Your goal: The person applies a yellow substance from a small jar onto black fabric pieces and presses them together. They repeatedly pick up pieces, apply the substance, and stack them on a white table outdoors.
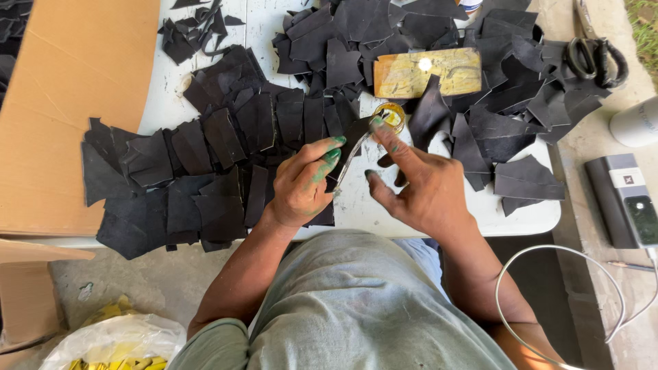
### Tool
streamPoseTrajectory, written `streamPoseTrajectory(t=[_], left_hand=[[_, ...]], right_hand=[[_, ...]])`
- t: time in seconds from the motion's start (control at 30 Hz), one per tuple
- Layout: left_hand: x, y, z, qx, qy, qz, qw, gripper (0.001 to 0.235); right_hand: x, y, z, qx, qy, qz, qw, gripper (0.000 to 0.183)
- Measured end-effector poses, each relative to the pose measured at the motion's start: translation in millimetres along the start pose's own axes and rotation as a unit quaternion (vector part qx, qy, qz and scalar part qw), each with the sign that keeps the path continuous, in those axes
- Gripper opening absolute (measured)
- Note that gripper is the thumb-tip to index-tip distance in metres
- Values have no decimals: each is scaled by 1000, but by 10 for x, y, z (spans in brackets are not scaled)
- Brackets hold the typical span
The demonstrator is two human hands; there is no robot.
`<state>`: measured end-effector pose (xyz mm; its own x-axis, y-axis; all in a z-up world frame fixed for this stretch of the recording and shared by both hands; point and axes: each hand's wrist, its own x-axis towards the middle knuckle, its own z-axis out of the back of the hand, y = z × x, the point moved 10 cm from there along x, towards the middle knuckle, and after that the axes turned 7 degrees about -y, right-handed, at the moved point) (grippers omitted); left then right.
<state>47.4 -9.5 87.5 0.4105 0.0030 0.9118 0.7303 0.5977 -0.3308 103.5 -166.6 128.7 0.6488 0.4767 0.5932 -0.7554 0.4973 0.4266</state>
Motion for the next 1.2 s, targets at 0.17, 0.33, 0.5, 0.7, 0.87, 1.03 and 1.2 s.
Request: streamPoseTrajectory(t=[0.17,0.33,0.5,0.7,0.87,1.03,1.2], left_hand=[[112,-119,72,14,-22,-17,1000,29],[133,-115,71,1,-16,-20,1000,27],[114,-180,104,-1,-20,-46,999,27],[127,-155,143,18,-51,23,998,25],[103,89,91,-80,-49,167,982,23],[238,-80,81,-139,-29,109,984,31],[299,-340,86,3,-13,-26,1000,26]], right_hand=[[-120,196,-111,42,39,48,997,69],[46,-151,223,75,-30,-44,996,59],[37,123,412,81,-66,81,991,60],[122,-375,219,188,-78,-7,979,78],[-163,-793,-202,420,-79,-119,896,73],[-216,-861,-279,471,-94,-139,866,66],[-200,-340,102,228,-174,28,958,64]])
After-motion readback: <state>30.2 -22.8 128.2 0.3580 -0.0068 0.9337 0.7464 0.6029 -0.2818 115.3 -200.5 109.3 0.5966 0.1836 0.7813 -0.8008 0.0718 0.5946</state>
